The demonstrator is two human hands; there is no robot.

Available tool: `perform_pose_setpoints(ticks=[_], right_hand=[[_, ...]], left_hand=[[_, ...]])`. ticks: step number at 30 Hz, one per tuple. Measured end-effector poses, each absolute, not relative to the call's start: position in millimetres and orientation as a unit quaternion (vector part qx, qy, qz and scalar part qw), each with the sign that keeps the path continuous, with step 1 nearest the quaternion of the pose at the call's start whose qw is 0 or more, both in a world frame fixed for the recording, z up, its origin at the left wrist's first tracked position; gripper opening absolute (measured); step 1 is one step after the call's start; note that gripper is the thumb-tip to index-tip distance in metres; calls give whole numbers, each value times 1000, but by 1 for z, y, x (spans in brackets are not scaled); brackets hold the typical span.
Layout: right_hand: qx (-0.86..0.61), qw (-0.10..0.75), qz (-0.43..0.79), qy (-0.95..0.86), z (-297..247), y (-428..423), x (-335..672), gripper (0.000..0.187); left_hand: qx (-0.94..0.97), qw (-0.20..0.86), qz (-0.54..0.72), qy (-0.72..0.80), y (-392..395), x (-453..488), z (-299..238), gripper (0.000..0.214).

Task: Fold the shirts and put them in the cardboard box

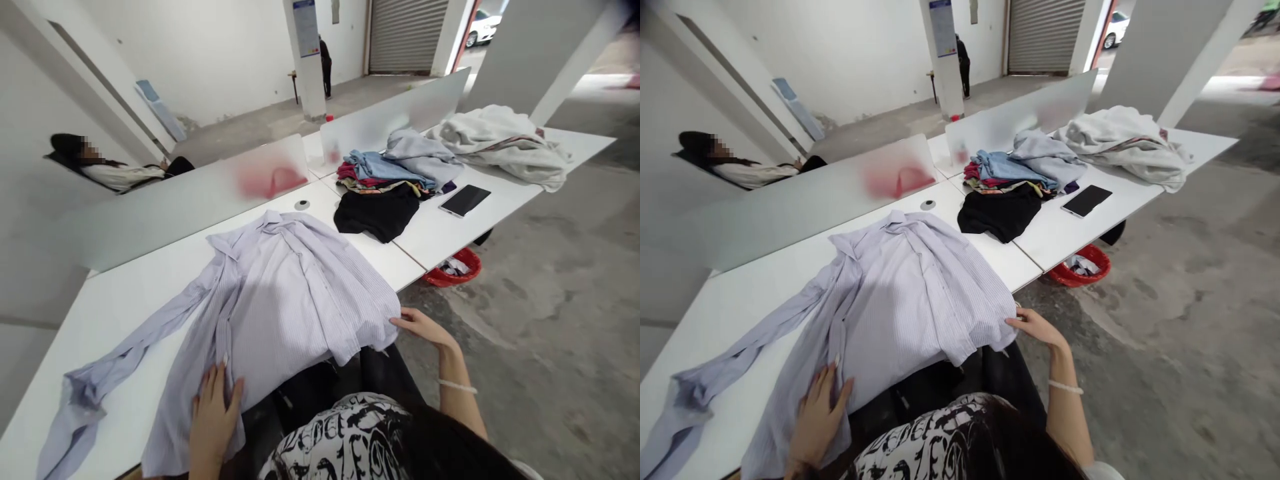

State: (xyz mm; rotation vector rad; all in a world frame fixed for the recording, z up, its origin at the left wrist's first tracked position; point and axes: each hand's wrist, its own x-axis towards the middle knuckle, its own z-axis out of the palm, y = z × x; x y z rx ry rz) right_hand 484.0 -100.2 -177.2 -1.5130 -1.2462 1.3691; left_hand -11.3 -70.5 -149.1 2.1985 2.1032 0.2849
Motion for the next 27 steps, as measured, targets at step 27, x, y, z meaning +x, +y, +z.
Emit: perform_pose_setpoints(ticks=[27], right_hand=[[-568,432,367,-597,-63,-30,453,35]], left_hand=[[663,375,251,597,-81,94,-89,52]])
